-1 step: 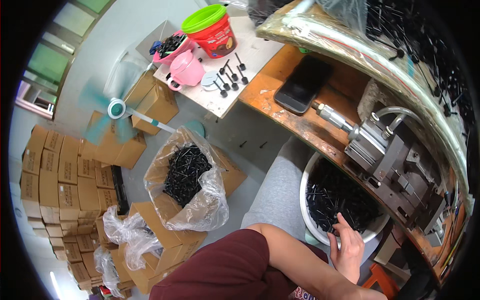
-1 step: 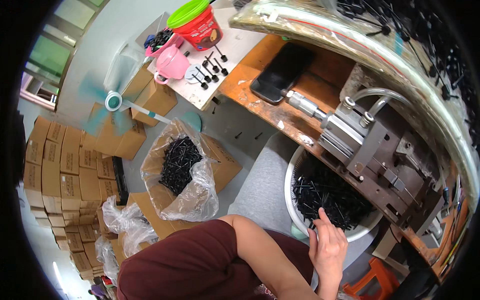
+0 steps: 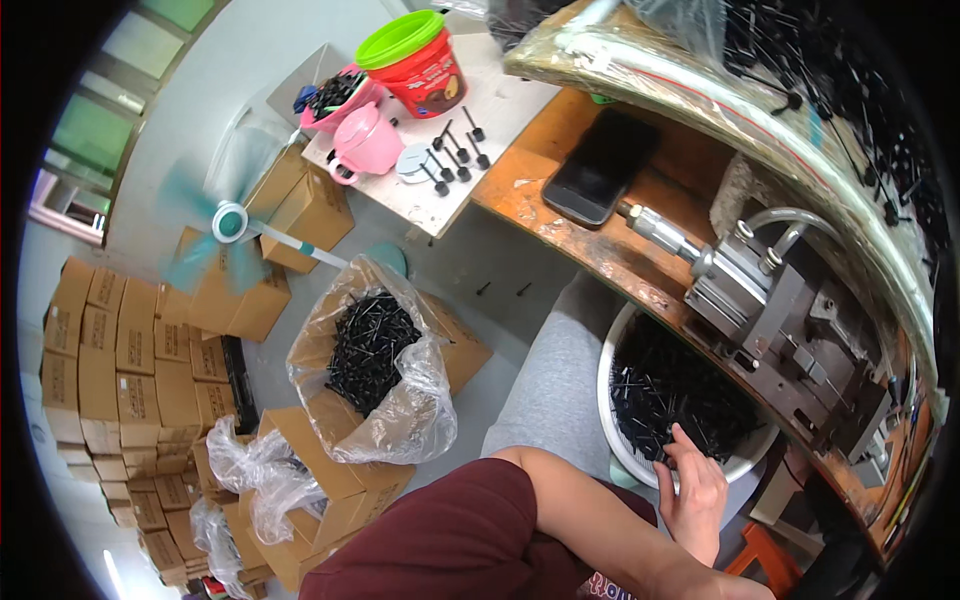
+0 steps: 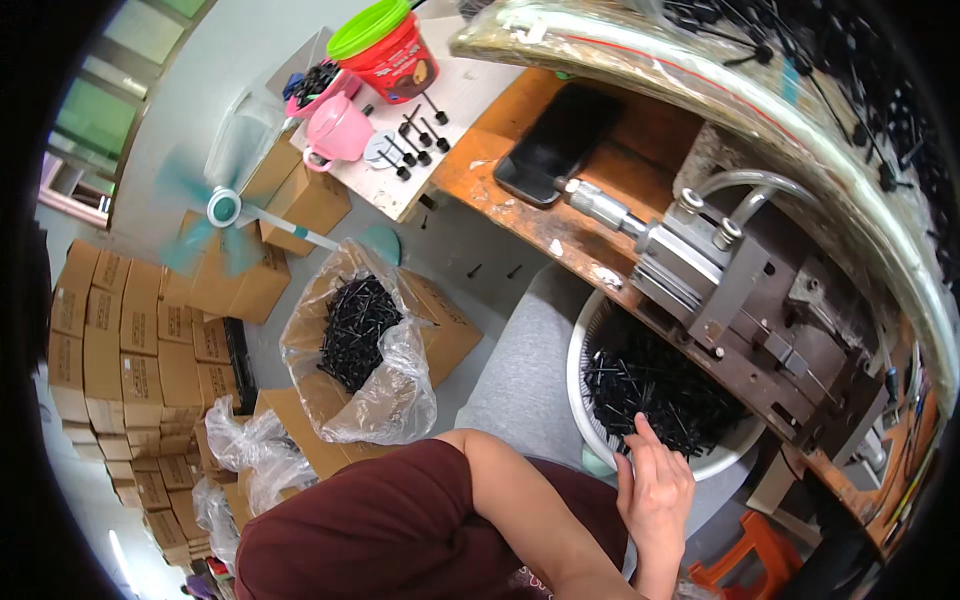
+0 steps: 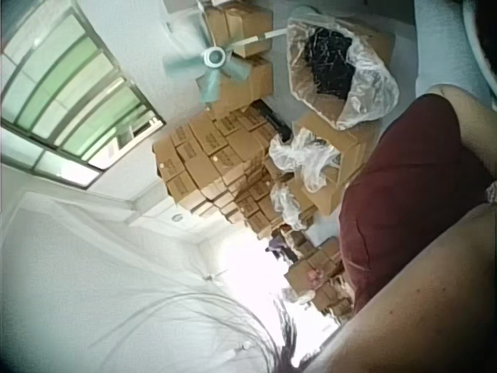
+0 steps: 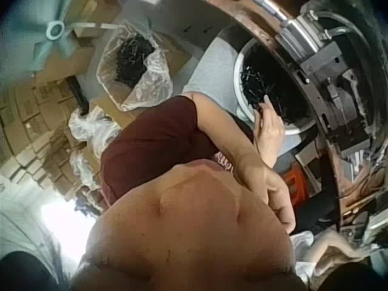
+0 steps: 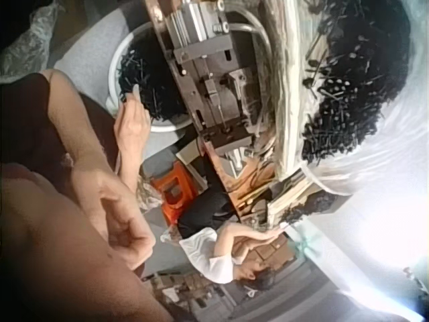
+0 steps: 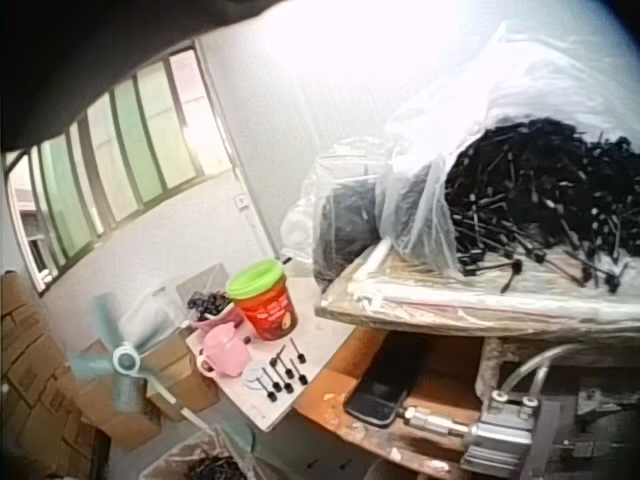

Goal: The recorder is assembling small black plastic electronic connectors using a pneumatic press jig.

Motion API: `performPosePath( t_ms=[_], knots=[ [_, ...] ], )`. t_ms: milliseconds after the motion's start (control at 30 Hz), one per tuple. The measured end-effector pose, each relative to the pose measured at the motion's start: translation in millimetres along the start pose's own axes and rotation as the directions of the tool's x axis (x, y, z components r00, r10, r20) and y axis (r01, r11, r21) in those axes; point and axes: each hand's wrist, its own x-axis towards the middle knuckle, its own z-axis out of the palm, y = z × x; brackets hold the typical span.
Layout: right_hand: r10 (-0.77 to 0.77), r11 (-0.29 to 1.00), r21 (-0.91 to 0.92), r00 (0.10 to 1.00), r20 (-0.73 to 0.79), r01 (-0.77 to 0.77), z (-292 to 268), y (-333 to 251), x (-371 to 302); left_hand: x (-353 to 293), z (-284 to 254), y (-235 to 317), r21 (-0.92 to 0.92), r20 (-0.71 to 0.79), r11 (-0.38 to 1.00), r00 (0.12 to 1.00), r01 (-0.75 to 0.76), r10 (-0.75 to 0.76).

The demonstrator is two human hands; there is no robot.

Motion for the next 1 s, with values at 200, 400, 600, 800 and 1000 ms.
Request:
performPosePath(
  t_ms=[200, 400, 600, 800, 1000],
  knots=[
    [0.004, 1.0, -0.018, 1.0, -0.007, -0.005, 0.3, -2.8, 4.7, -1.6, 5.4, 1.8, -0.083, -0.003, 0.996, 1.0, 0.026, -0.026],
    [-0.039, 0.997, 0.064, 0.999, 0.02, 0.038, -21.5, -16.5, 10.7, -6.6, 11.4, 6.6, -0.196, -0.008, 0.979, 0.999, 0.05, -0.053],
    [-0.187, 0.981, -0.034, 0.892, -0.411, 0.19, -96.5, -12.5, 43.7, -18.2, 6.7, 13.0, -0.162, -0.096, 0.983, 0.99, 0.089, -0.105],
    [-0.284, 0.904, -0.423, 0.649, -0.705, -0.064, -168.0, 25.3, 126.6, -31.3, 1.3, 44.9, 0.314, -0.248, 0.907, 0.947, 0.279, -0.206],
    [-0.029, 0.607, -0.611, 0.754, -0.656, -0.508, -202.7, 55.6, 214.3, -38.8, 1.2, 75.2, 0.663, -0.362, 0.626, 0.908, 0.41, -0.211]
  ],
)
